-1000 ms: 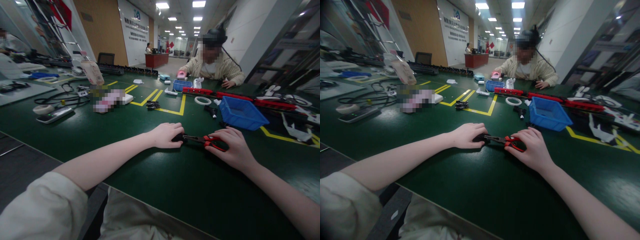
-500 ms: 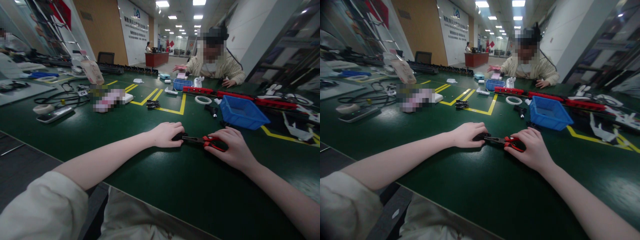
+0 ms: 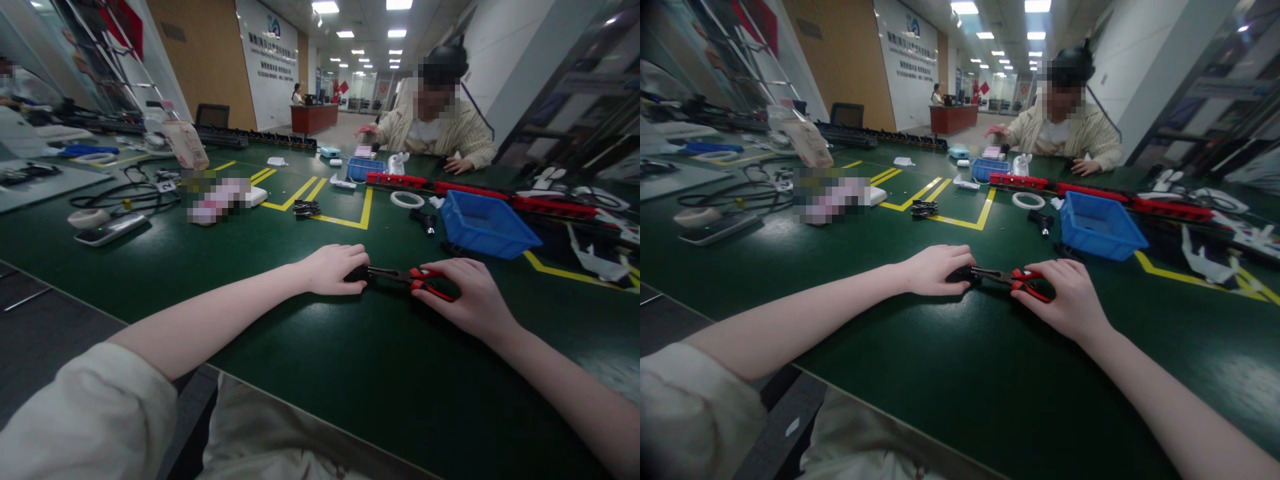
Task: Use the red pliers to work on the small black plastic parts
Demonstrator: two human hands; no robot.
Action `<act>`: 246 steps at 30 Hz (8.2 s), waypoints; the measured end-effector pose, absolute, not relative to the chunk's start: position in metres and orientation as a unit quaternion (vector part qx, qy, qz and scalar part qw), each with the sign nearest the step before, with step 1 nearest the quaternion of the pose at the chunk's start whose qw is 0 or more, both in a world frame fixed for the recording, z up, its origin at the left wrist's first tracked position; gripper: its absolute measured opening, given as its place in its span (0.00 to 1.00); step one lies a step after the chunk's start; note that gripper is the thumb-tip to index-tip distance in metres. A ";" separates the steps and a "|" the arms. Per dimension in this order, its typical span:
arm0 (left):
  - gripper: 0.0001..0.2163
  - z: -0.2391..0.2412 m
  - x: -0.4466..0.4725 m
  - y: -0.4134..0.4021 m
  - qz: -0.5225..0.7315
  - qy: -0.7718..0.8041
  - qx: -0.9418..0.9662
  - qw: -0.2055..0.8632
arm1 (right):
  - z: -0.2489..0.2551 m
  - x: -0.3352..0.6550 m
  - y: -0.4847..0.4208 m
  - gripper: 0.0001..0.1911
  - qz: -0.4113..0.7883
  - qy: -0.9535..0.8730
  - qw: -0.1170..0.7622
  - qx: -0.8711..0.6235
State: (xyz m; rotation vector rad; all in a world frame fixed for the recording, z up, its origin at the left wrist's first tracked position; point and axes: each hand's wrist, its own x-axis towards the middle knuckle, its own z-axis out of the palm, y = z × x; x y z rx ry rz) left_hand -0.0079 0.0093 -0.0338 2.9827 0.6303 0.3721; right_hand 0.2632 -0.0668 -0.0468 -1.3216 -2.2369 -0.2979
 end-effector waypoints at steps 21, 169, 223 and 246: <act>0.15 -0.033 -0.009 0.010 0.115 0.191 0.974 0.035 | -0.044 0.259 -0.067 0.19 -0.076 -0.830 0.253 -0.490; 0.18 -0.029 -0.012 0.010 0.078 0.216 0.971 0.062 | -0.014 0.279 -0.077 0.14 -0.016 -0.875 0.115 -0.469; 0.18 -0.030 -0.011 0.012 0.072 0.197 0.976 0.062 | -0.042 0.263 -0.070 0.24 -0.121 -0.817 0.182 -0.534; 0.19 -0.027 -0.013 0.011 0.084 0.180 0.980 0.026 | -0.030 0.262 -0.080 0.20 -0.167 -0.802 0.253 -0.515</act>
